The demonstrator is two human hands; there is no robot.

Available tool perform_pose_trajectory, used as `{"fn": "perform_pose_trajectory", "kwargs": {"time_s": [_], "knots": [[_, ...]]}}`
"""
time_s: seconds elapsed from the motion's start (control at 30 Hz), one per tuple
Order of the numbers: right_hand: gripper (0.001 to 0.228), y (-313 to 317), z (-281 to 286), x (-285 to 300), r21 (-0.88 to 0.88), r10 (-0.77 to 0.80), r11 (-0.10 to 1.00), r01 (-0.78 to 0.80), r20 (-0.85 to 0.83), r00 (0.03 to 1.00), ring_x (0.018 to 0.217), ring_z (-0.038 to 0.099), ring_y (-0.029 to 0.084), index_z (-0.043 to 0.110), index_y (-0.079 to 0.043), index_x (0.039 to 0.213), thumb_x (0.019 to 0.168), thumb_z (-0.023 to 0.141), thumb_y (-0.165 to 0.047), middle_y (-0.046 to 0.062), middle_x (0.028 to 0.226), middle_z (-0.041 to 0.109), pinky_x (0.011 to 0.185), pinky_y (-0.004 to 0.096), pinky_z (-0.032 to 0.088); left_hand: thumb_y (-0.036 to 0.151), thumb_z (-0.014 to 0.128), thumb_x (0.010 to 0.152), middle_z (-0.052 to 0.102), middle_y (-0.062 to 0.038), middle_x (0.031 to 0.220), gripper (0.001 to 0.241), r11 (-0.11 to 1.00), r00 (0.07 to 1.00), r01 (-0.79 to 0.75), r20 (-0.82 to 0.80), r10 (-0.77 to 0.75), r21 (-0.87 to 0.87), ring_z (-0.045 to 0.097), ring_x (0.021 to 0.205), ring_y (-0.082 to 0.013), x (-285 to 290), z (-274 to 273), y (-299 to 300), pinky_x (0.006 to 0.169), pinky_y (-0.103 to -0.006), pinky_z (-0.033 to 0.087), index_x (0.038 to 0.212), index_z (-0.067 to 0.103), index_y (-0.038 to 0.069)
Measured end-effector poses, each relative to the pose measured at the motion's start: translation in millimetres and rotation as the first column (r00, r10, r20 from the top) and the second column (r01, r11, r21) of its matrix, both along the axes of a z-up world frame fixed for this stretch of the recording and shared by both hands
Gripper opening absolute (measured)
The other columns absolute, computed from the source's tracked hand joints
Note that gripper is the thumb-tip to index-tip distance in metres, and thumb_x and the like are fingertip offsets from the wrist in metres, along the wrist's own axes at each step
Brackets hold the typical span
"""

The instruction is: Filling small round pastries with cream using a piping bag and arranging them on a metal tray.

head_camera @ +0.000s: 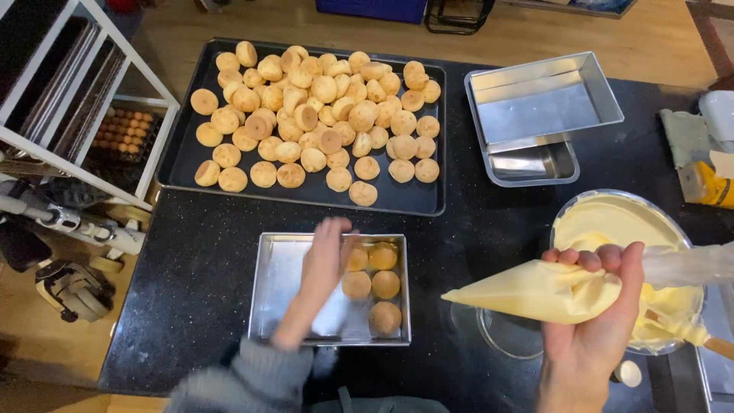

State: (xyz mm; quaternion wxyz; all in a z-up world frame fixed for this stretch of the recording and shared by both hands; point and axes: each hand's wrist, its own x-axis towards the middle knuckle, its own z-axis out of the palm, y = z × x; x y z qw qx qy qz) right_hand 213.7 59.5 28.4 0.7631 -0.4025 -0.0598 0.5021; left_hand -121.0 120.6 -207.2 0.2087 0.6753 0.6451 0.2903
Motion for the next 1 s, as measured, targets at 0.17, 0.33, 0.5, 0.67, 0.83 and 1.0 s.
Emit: {"fn": "perform_pose_trajectory", "kwargs": {"time_s": [0.17,0.33,0.5,0.67,0.83,1.0], "knots": [[0.046,2,-8,6,0.100,0.079,0.992,-0.075,-0.044,0.996,0.080,0.068,0.016,0.064,-0.022,0.088,0.127,0.068,-0.046,-0.006,0.075,0.063,0.107,0.039,0.058,0.024,0.075,0.114,0.068,-0.021,0.132,0.036,0.999,0.986,-0.017,-0.167,0.025,0.049,0.070,0.117,-0.0398,-33,-49,142,0.089,-0.0546,0.065,0.140,0.065,0.001],[0.037,0,-14,10,0.037,0.054,0.998,-0.054,0.012,0.998,0.086,0.077,0.015,0.074,-0.023,0.098,0.125,0.068,-0.048,-0.004,0.086,0.073,0.107,0.040,0.065,0.034,0.096,0.096,0.059,-0.019,0.131,0.061,0.998,0.937,0.061,-0.344,-0.066,-0.025,0.072,0.104,-0.0473,-41,-67,176,0.070,-0.0651,0.063,0.138,0.059,0.009],[0.043,2,-11,2,0.032,-0.006,0.999,0.005,0.035,0.999,0.090,0.076,0.020,0.073,-0.023,0.096,0.126,0.063,-0.052,-0.002,0.089,0.077,0.109,0.045,0.063,0.029,0.090,0.101,0.071,-0.016,0.141,0.060,0.997,0.970,-0.075,0.231,0.075,-0.009,0.075,0.122,-0.0329,-27,3,124,0.099,-0.0451,0.066,0.150,0.062,0.008],[0.046,-10,4,-21,0.130,-0.048,0.991,0.022,0.195,0.980,0.089,0.074,0.025,0.069,-0.026,0.090,0.118,0.062,-0.061,-0.003,0.082,0.075,0.112,0.045,0.061,0.019,0.089,0.095,0.086,-0.012,0.133,0.047,0.965,0.483,-0.084,0.837,0.257,-0.248,0.082,0.118,-0.0211,11,106,26,0.106,-0.0325,0.068,0.138,0.076,0.005],[0.047,-28,22,-48,0.229,-0.152,0.970,0.083,0.301,0.941,0.065,0.062,0.019,0.062,-0.030,0.089,0.114,0.050,-0.068,-0.004,0.064,0.054,0.092,0.040,0.060,0.007,0.076,0.102,0.081,-0.023,0.142,0.041,0.921,-0.091,0.208,0.931,0.354,-0.330,0.078,0.125,-0.0405,38,107,-63,0.110,-0.0532,0.066,0.141,0.079,-0.003],[0.049,-44,21,-59,0.347,-0.158,0.937,0.046,0.301,0.940,0.062,0.059,0.015,0.063,-0.029,0.091,0.117,0.043,-0.065,-0.005,0.063,0.052,0.084,0.037,0.059,0.017,0.071,0.102,0.075,-0.025,0.148,0.052,0.800,-0.235,0.283,0.770,0.593,-0.530,0.070,0.140,-0.0395,66,147,-102,0.121,-0.0514,0.057,0.151,0.069,0.002]]}}
